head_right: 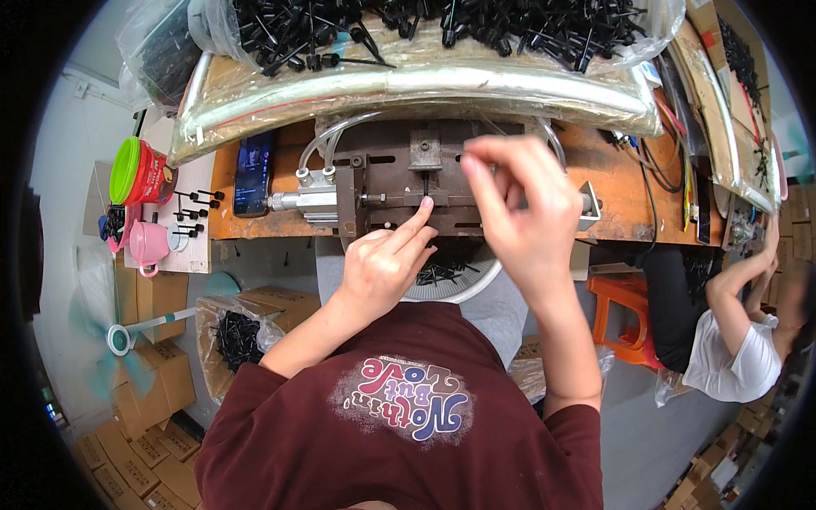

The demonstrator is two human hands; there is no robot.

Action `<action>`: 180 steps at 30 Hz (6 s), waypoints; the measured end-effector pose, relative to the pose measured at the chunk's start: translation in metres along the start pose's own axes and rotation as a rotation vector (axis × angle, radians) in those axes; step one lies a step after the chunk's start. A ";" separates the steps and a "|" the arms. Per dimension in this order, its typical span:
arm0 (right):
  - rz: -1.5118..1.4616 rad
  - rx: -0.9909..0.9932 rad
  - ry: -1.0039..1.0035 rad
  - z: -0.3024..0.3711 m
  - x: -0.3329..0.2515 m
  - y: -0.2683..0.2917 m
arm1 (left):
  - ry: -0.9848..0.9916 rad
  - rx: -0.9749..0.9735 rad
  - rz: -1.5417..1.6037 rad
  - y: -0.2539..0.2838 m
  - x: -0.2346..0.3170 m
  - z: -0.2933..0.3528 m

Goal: Assembling small black plastic components using a manual press on a workbench.

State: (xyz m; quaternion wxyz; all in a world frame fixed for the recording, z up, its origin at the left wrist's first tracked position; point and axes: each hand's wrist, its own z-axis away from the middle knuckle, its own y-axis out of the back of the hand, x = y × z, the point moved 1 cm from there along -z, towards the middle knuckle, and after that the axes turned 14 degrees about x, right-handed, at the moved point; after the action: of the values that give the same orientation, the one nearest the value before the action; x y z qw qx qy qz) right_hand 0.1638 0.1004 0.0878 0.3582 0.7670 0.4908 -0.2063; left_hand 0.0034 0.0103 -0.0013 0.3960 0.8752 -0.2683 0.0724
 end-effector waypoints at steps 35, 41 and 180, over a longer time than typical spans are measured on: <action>0.230 -0.015 0.806 -0.039 -0.003 -0.037 | 0.633 0.306 0.836 0.073 0.002 -0.045; 0.206 -0.169 0.834 0.014 -0.001 -0.014 | 0.491 0.169 0.794 0.065 0.008 -0.042; -0.468 0.068 0.131 0.094 -0.019 -0.002 | 0.854 0.070 0.889 0.070 0.003 0.006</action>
State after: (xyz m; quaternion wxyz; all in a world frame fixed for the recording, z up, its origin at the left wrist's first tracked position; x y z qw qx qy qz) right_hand 0.1573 0.0187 0.0373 0.2420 0.6557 0.6701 -0.2500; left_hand -0.0310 -0.0333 0.0410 0.3716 0.5857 -0.4227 0.5833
